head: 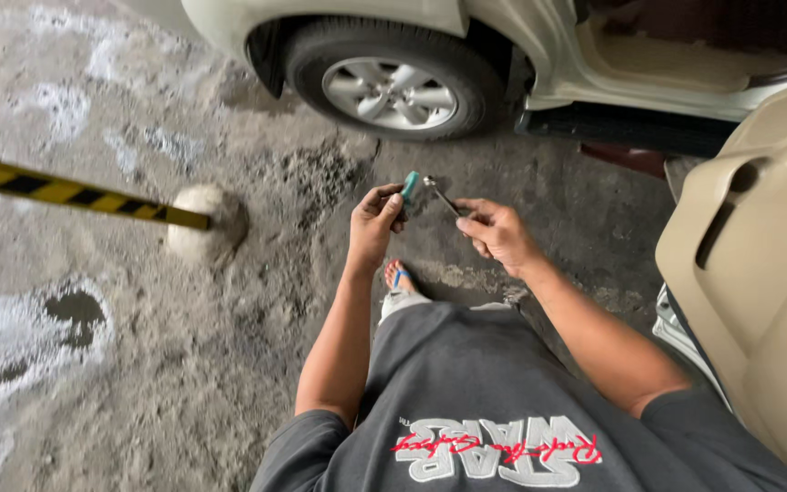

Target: The person selects a wrench from a tool cart, walks to a white car, and uses the wrench to tighten bolts under the front passenger seat. The person repeatedly adjusts the wrench and applies torque to the seat bolts.

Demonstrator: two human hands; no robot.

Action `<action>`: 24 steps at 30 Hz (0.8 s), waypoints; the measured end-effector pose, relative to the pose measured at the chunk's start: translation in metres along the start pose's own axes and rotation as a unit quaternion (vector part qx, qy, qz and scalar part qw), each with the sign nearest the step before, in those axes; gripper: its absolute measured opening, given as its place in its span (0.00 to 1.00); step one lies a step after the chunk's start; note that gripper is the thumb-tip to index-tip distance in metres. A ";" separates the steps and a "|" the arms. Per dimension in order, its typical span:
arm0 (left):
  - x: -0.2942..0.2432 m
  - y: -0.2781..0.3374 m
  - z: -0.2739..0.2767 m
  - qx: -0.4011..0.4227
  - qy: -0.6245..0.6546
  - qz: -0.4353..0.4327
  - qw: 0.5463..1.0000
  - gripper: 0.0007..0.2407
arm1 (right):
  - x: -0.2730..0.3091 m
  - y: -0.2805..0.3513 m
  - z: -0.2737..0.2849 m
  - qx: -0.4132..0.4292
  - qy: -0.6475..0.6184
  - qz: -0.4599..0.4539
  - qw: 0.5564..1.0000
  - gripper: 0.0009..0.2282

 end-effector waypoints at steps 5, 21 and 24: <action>-0.061 -0.045 -0.045 0.078 -0.084 -0.030 0.993 0.10 | 0.011 -0.025 0.017 0.023 -0.227 -0.086 0.970 0.17; -0.105 -0.104 -0.129 0.108 -0.364 -0.006 0.925 0.16 | 0.046 -0.064 0.066 0.119 -0.198 -0.084 0.969 0.13; -0.105 -0.105 -0.131 0.138 -0.408 0.035 0.902 0.15 | 0.053 -0.064 0.077 0.144 -0.140 -0.084 0.976 0.13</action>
Point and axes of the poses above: each hand's wrist, its own y-axis away from the middle knuckle, its own z-axis out of the back of the hand, x = y × z, the point moved 5 cm from there along -y, towards the middle knuckle, and after that the axes turned 1 degree about y, right-handed, at the moved point
